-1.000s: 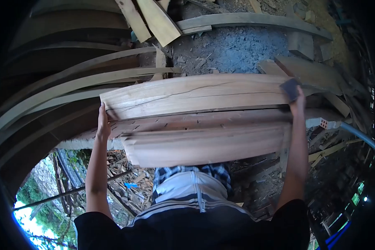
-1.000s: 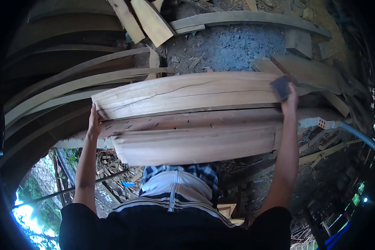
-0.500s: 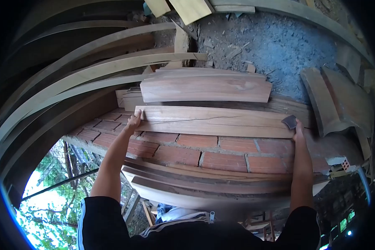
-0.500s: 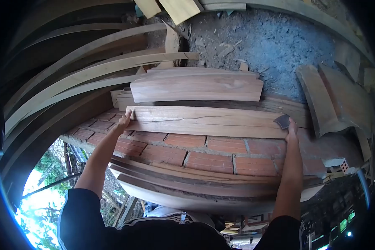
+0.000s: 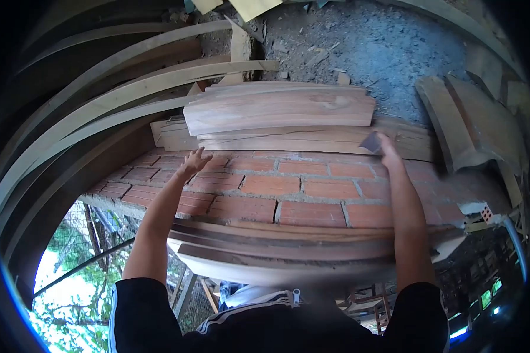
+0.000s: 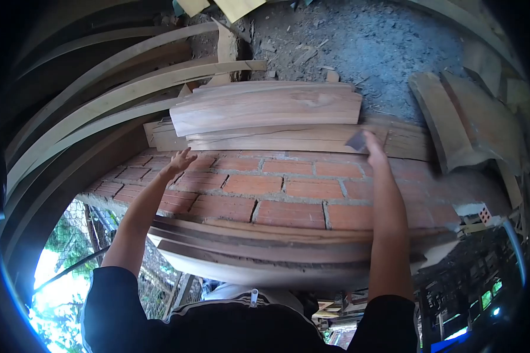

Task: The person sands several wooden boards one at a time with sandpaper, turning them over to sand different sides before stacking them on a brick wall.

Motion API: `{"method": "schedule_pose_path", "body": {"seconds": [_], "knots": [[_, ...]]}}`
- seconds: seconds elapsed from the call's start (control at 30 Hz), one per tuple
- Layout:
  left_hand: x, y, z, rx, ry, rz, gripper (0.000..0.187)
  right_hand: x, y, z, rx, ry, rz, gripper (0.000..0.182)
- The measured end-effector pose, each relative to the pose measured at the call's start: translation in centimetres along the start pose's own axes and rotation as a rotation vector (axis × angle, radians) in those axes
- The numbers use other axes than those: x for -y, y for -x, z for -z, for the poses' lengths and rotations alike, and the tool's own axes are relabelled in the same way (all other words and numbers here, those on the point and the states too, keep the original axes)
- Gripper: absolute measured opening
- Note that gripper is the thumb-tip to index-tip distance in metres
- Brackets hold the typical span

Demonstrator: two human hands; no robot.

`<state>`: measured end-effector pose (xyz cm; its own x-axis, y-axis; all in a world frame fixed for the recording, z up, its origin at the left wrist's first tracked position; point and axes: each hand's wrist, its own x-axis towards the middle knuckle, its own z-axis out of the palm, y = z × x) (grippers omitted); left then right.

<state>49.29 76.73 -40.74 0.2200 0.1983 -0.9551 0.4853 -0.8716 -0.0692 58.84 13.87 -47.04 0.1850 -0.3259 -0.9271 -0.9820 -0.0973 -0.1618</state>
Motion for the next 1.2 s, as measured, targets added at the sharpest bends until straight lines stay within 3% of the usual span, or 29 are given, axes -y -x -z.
{"method": "schedule_pose_path", "body": {"seconds": [0.07, 0.17, 0.27, 0.37, 0.47, 0.57, 0.67, 0.73, 0.8, 0.87, 0.93, 1.0, 1.03, 1.07, 1.2], "knots": [[-0.6, 1.7, 1.8, -0.031, -0.052, -0.073, 0.072, 3.2, 3.8, -1.5, 0.166, 0.079, 0.15, 0.05], [-1.3, 6.0, 4.8, -0.121, 0.249, -0.349, 0.056, 9.8, 14.3, -1.6, 0.327, 0.038, 0.298, 0.049], [-2.4, 14.0, 7.8, -0.217, 0.607, -0.519, 0.049, 12.0, 20.0, 2.9, 0.451, -0.146, 0.429, 0.041], [-0.8, 20.8, 8.1, -0.384, 0.71, -0.572, 0.042, 11.2, 28.1, 10.3, 0.415, -0.301, 0.541, 0.037], [0.9, 27.2, 5.6, -0.729, 0.683, -0.584, 0.044, 6.5, 34.4, 17.5, 0.216, -0.583, 0.583, 0.032], [2.3, 31.2, 0.3, -0.936, 0.717, -0.434, 0.054, -1.0, 37.4, 23.0, 0.036, -0.807, 0.527, 0.028], [1.2, 35.4, -4.4, -0.845, 0.661, -0.143, 0.058, -7.9, 38.1, 23.9, -0.231, -0.907, 0.432, 0.027], [5.9, 30.6, -9.9, -0.76, 0.864, -0.345, 0.059, -10.9, 37.9, 22.9, -0.248, -0.92, 0.373, 0.024], [1.8, 34.3, -10.0, -0.673, 0.764, -0.276, 0.058, -12.6, 37.3, 20.2, -0.14, -0.814, 0.272, 0.028], [-0.9, 35.7, -9.2, -0.629, 0.661, -0.135, 0.059, -12.2, 38.4, 17.1, -0.107, -0.869, 0.311, 0.032], [-2.0, 35.5, -9.8, -0.69, 0.651, -0.15, 0.065, -11.9, 38.4, 15.5, -0.097, -0.928, 0.345, 0.036], [-1.5, 33.9, -11.7, -0.832, 0.495, -0.296, 0.071, -12.2, 37.6, 15.8, -0.246, -0.883, 0.398, 0.042], [-3.3, 35.4, -10.7, -0.799, 0.683, -0.339, 0.075, -12.2, 37.4, 15.8, -0.234, -0.874, 0.398, 0.042], [-3.4, 35.0, -10.9, -0.859, 0.653, -0.325, 0.074, -12.0, 37.3, 15.8, -0.248, -0.87, 0.414, 0.042], [-4.5, 36.2, -9.9, -0.726, 0.805, -0.113, 0.072, -11.0, 37.7, 15.5, -0.279, -0.874, 0.397, 0.039]]}}
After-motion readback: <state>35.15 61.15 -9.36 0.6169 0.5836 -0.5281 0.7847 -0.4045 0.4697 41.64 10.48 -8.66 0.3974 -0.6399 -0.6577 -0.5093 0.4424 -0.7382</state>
